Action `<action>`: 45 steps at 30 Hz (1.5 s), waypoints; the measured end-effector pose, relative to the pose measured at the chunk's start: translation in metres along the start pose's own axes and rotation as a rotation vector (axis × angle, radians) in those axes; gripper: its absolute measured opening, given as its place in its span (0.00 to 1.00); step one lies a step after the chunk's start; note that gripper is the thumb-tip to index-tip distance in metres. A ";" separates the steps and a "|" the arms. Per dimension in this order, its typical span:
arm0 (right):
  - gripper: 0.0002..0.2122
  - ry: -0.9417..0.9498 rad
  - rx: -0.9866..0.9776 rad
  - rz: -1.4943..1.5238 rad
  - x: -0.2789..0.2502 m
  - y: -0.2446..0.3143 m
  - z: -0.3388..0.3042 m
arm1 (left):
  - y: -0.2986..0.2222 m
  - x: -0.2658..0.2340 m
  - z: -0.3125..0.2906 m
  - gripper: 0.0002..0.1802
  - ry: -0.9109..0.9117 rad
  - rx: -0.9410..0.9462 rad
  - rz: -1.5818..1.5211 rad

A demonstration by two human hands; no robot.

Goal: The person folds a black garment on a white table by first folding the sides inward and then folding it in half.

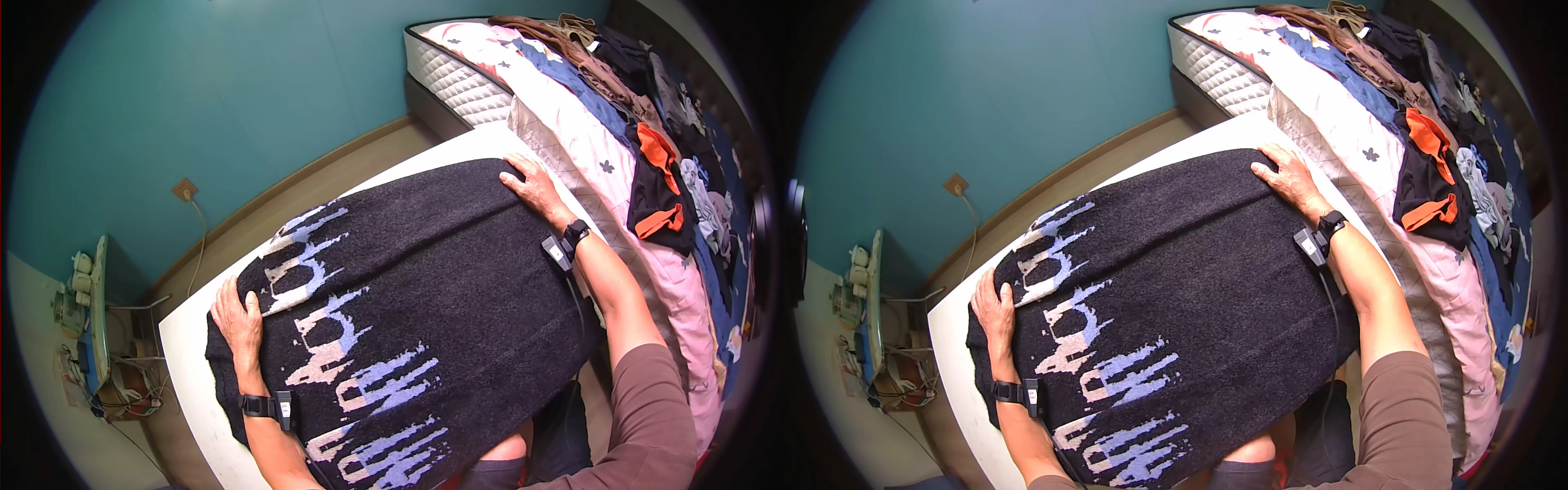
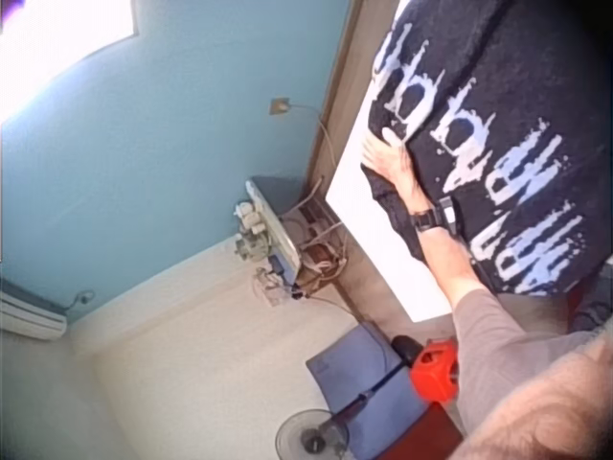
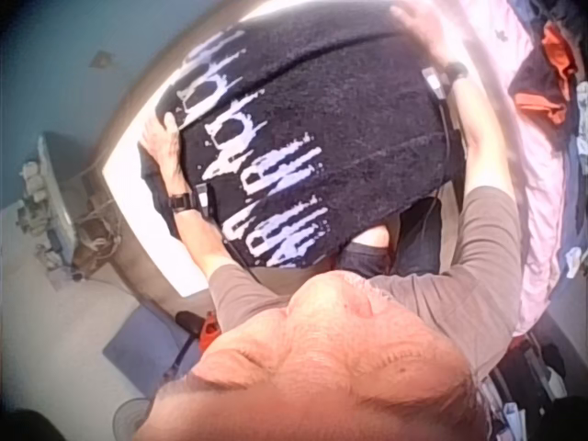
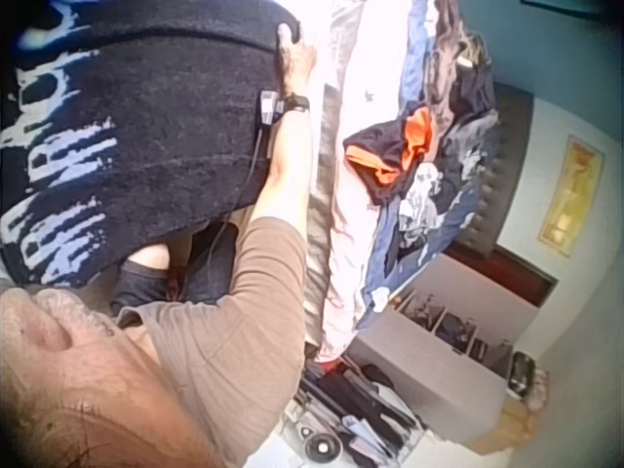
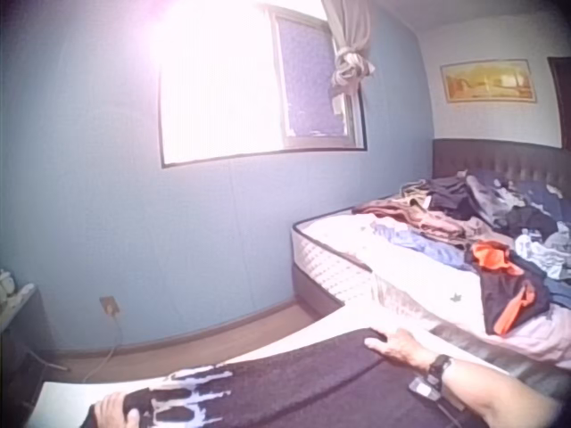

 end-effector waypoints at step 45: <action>0.25 -0.034 -0.023 0.031 -0.003 -0.002 0.001 | 0.005 0.004 0.002 0.28 0.026 0.012 0.011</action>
Point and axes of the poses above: each hand's wrist, its own z-axis towards the middle knuckle, its own x-axis out of the palm, y = z × x, the point moved 2 cm from there along z, towards the middle knuckle, and after that the axes turned 8 degrees about -z, right-handed, at the moved point
